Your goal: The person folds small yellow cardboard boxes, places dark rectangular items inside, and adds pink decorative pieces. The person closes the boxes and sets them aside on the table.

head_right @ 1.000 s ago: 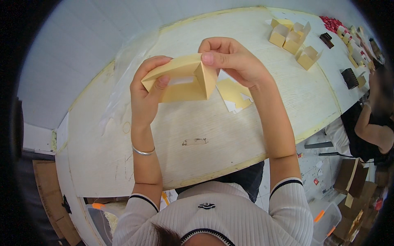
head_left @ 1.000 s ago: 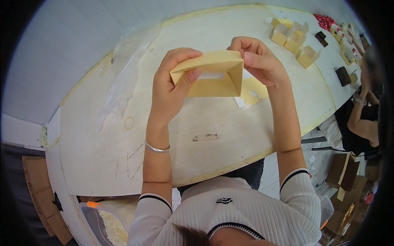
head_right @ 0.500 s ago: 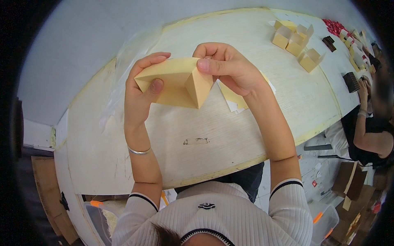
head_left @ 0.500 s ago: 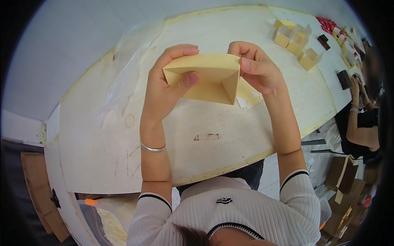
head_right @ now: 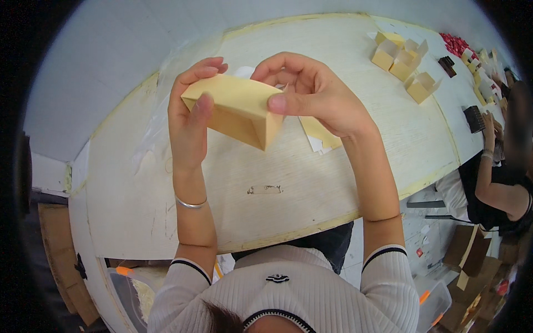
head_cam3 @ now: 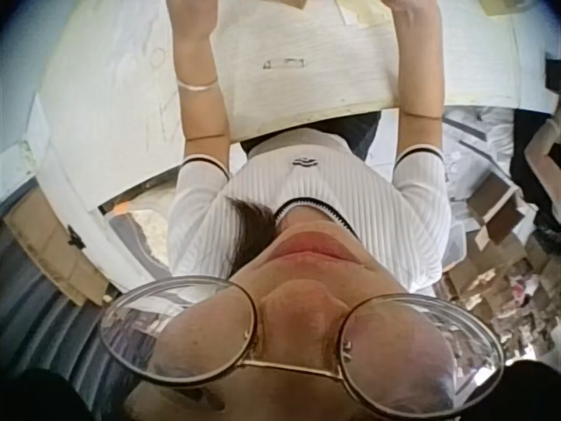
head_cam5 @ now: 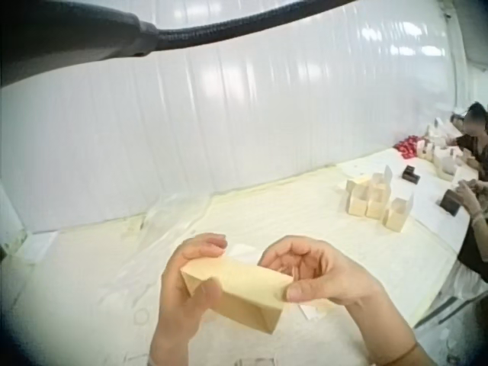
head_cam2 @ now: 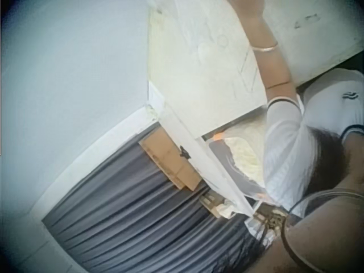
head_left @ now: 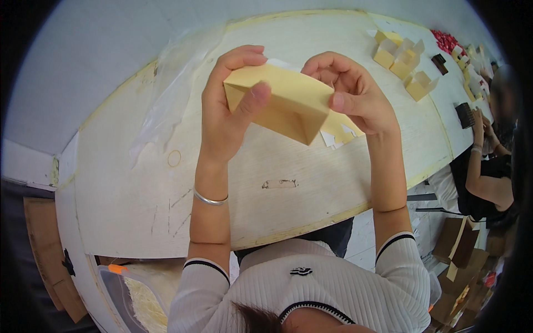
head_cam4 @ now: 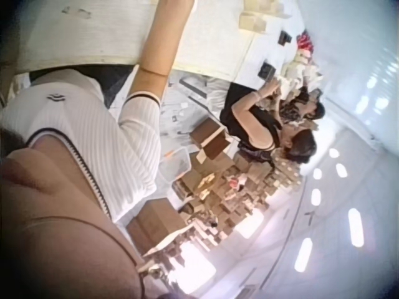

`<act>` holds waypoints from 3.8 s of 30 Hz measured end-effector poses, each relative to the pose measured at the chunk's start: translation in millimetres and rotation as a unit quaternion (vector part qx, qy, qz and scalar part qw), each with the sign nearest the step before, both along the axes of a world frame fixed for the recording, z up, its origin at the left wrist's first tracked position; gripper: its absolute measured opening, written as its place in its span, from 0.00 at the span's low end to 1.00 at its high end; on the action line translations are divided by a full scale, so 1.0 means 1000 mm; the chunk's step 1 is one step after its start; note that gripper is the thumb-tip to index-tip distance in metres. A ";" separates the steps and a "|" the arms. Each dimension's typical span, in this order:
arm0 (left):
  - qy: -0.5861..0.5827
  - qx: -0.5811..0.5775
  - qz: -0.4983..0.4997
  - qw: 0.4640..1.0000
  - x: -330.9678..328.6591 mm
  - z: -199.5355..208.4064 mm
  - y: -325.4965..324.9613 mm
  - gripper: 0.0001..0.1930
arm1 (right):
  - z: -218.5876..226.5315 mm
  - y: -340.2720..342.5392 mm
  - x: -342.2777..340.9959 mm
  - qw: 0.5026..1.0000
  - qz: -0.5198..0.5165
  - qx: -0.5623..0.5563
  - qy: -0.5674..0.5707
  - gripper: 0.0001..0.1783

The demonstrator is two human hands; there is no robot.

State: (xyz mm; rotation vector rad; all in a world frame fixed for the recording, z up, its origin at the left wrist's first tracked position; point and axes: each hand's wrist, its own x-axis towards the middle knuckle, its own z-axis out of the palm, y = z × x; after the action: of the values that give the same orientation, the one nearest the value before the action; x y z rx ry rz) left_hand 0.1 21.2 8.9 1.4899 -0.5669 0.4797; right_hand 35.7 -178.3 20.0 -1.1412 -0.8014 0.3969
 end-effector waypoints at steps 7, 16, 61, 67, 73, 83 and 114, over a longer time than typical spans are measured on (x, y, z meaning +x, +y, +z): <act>-0.054 0.086 -0.025 0.995 0.003 0.000 0.006 0.18 | 0.001 -0.005 0.004 0.999 -0.017 0.042 0.018 0.12; 0.235 -0.048 0.005 0.971 0.002 -0.005 0.001 0.29 | 0.005 0.002 -0.033 0.881 -0.301 -0.139 -0.339 0.06; 0.377 -0.155 -0.238 0.882 0.003 -0.003 0.017 0.31 | 0.005 0.000 0.012 0.873 -0.166 -0.159 -0.431 0.41; 0.166 -0.154 -0.244 0.943 0.006 -0.016 0.014 0.47 | 0.001 -0.007 0.019 0.958 -0.193 -0.037 -0.211 0.39; 0.115 -0.069 -0.068 0.989 -0.005 0.006 -0.013 0.54 | -0.004 0.004 0.012 0.966 -0.174 -0.020 -0.189 0.35; -0.007 0.044 0.076 0.996 0.000 -0.013 -0.020 0.43 | -0.010 0.034 -0.006 0.916 -0.328 -0.016 -0.232 0.26; 0.171 -0.088 0.027 0.981 -0.006 -0.005 -0.014 0.13 | -0.012 0.023 0.010 0.993 -0.093 -0.026 -0.073 0.16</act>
State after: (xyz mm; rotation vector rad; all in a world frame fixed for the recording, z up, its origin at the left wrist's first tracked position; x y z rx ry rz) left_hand -5.8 7.3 3.6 1.3797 -0.2080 0.2964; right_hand 46.1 -155.2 7.6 -1.2931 -0.8080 0.1808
